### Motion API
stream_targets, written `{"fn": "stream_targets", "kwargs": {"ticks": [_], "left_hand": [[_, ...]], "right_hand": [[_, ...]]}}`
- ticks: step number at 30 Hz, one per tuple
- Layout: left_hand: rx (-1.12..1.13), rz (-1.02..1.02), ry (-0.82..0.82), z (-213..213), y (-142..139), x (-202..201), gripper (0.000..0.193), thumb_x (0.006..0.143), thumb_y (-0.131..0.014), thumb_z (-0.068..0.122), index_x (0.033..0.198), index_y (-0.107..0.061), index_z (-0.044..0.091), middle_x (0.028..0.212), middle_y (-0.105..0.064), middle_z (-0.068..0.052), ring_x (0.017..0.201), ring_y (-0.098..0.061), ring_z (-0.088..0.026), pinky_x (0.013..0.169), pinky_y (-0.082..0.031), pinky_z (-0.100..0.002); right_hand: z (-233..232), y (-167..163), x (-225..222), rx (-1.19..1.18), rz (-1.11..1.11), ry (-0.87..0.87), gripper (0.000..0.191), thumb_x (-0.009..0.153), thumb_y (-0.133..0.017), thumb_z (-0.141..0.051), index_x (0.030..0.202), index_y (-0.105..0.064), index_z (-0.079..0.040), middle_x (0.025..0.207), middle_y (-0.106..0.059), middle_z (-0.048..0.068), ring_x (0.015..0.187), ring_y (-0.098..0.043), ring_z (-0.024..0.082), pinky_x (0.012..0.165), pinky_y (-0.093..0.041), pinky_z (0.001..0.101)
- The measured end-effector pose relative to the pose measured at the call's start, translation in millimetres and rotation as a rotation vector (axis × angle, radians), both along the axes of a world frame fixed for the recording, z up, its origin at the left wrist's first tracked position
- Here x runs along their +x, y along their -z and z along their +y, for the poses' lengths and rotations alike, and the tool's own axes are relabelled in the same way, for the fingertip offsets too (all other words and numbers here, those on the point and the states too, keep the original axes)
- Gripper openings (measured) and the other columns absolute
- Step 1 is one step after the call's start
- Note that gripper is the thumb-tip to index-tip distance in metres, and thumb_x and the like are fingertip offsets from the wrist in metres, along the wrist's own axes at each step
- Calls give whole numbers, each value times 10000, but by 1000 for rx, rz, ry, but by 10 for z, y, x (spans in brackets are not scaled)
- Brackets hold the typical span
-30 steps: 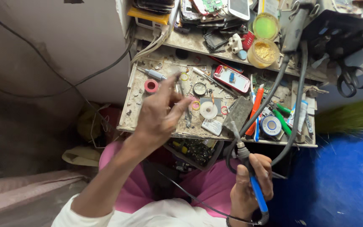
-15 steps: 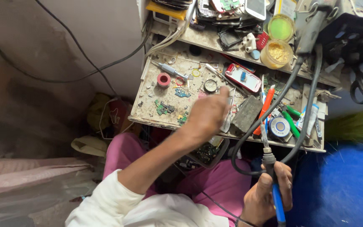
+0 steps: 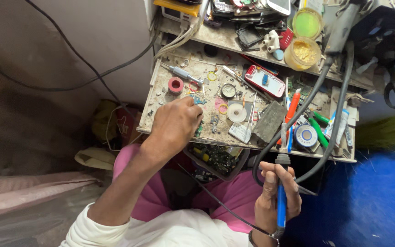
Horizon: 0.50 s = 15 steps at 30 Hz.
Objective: The person sits on the floor and handles a small electronic component, then moves to a cluttered workbench to solder a circuit board using a soldering iron and tweezers.
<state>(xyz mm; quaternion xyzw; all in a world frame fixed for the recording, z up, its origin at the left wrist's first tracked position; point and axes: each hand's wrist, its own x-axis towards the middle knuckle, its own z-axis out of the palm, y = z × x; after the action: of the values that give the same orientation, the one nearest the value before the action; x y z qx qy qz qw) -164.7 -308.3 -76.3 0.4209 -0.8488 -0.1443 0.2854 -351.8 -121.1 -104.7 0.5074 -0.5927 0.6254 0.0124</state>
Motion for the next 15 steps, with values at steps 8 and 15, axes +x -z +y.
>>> {"fn": "stream_targets", "kwargs": {"ticks": [8,15], "left_hand": [[-100,-140,-4,-21,64,-71,75,844,-669,84,797,-701,34,844,-668,-117,855,-704,-300,690,-572,-440],[80,160,-66,28,13,24,187,934,-682,199,877,-733,28,901,-705,-157,797,-689,-334,712,-539,-459]], "right_hand": [[-8,-64,9,52,34,18,207,1066,-665,-37,1267,-616,-32,1000,-744,132,894,-687,143,915,-549,255],[-202,-224,140,77,151,-14,183,974,-661,28,1149,-644,-23,945,-756,117,899,-707,151,1015,-476,336]]}}
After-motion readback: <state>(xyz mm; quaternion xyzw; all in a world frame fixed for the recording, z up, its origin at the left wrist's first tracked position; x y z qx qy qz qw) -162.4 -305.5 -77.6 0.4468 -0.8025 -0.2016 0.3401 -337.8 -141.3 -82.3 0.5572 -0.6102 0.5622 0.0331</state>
